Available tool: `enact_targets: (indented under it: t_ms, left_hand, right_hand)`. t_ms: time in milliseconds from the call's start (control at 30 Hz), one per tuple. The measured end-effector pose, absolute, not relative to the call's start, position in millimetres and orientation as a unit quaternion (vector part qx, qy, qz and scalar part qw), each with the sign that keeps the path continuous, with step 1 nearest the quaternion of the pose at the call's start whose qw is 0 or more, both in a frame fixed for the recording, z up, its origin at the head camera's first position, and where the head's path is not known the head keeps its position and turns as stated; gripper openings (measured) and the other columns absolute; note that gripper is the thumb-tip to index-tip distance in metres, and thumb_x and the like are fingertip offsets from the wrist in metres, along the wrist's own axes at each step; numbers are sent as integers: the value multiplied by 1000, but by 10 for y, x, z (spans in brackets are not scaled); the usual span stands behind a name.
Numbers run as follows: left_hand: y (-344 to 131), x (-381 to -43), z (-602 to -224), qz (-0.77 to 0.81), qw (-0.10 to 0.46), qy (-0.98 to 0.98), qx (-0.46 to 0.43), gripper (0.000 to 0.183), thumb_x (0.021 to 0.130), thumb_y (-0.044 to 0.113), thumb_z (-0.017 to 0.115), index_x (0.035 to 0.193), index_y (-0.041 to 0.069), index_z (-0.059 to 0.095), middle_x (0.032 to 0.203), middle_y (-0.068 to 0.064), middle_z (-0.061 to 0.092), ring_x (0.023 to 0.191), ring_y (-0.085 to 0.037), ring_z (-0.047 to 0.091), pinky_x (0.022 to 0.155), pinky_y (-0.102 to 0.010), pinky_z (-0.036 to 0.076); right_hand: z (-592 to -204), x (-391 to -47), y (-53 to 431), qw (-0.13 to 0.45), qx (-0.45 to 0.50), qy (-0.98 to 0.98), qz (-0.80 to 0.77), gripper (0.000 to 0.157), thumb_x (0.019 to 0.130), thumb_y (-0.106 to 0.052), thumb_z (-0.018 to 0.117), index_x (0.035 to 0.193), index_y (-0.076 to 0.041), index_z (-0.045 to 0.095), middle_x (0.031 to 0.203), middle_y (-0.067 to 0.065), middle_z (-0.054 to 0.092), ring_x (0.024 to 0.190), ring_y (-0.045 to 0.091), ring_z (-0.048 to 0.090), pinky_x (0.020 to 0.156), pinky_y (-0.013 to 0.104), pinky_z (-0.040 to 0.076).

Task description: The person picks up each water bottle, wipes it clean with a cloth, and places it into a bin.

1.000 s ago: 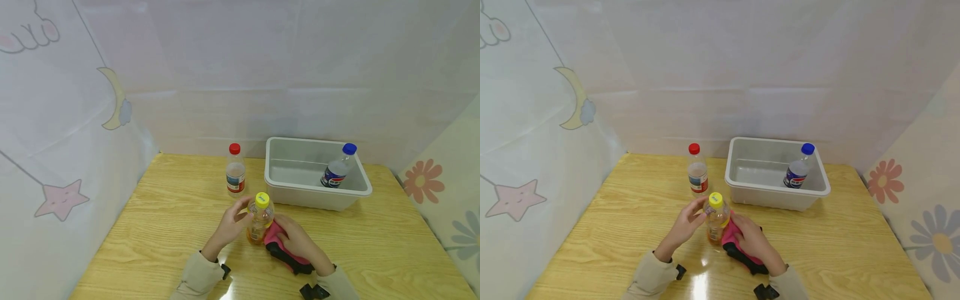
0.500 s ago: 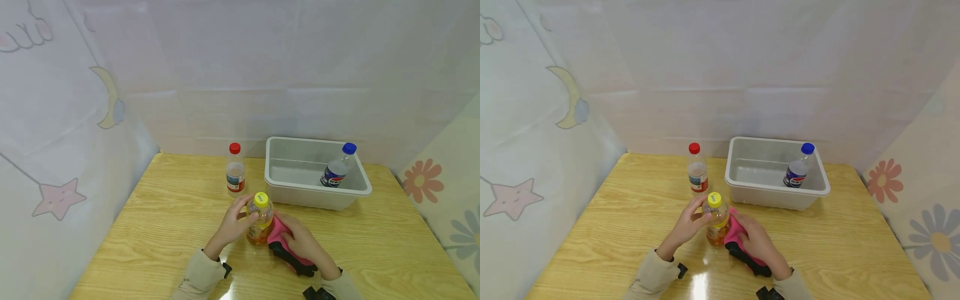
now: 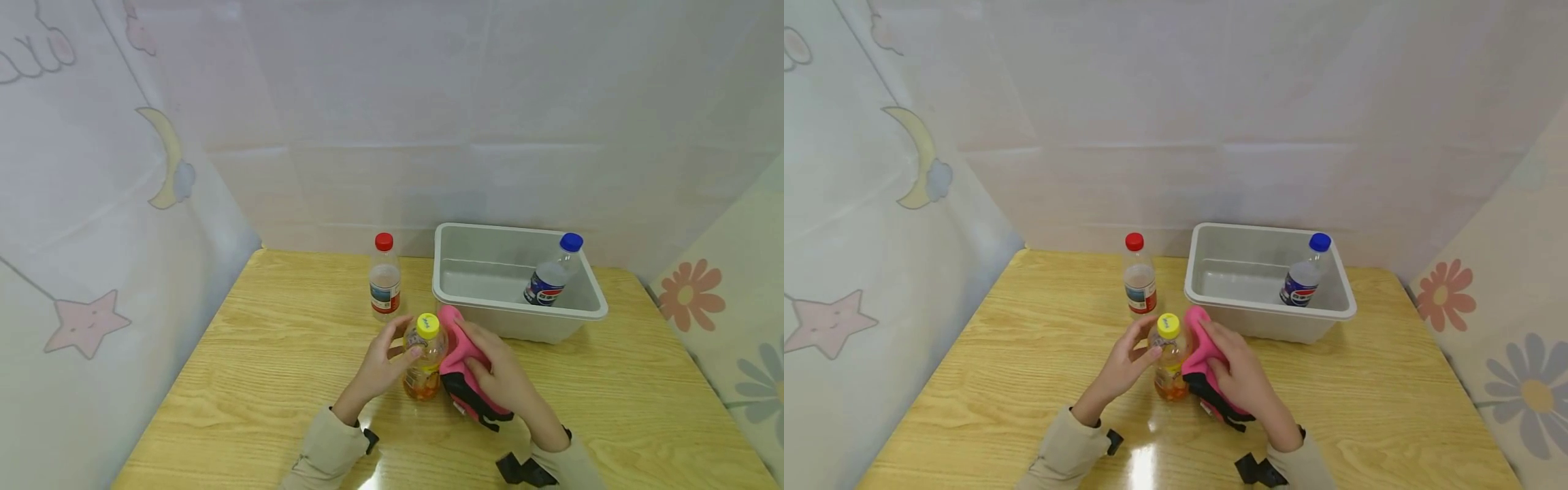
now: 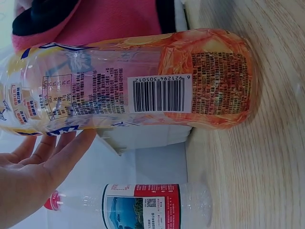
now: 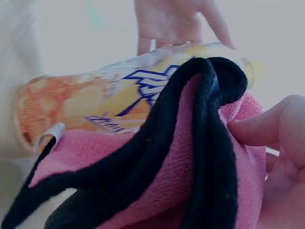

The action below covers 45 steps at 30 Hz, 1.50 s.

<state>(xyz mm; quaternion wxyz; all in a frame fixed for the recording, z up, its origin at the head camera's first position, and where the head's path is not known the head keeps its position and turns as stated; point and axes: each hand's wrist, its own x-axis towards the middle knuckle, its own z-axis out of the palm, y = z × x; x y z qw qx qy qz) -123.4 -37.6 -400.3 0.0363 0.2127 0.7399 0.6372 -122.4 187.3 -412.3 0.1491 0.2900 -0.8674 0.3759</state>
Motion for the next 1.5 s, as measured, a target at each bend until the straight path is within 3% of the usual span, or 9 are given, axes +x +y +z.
enact_targets:
  t_ms: [333,900,1167,1333,1500]
  left_hand:
    - [-368,-1227,-3990,647,38,732,210,40,90,0,53,126,-11,39,126,-26,47,118,-39,44,93,-53,42]
    - [-376,-1228,-3998,648,13,733,205,37,88,-3,56,123,-12,46,122,-26,51,114,-37,47,88,-48,47]
    - [-376,-1211,-3988,631,-20,749,204,35,86,-4,58,120,-10,52,115,-24,53,102,-28,50,79,-42,52]
    - [-378,-1203,-3990,631,-18,749,202,37,87,-3,58,121,-13,49,113,-24,52,103,-31,50,80,-44,52]
    - [-384,-1207,-3996,631,-13,750,197,38,88,-2,58,123,-12,48,114,-24,52,105,-34,50,82,-45,50]
  right_hand:
    - [-3987,-1234,1830,167,300,-861,374,66,72,17,64,132,-3,47,126,19,53,109,37,53,84,56,46]
    - [-4085,-1237,1751,110,284,-889,341,54,76,13,62,128,6,48,123,23,53,112,39,51,90,54,43]
    - [-4311,-1248,1738,119,293,-881,353,59,73,15,64,129,5,48,121,21,55,107,38,54,87,54,45]
    - [-4440,-1250,1704,115,287,-883,353,53,73,15,63,124,7,52,120,21,56,108,38,53,89,52,44]
    - [-4558,-1270,1673,67,269,-895,348,43,77,12,62,119,5,56,116,18,58,108,35,54,91,51,44]
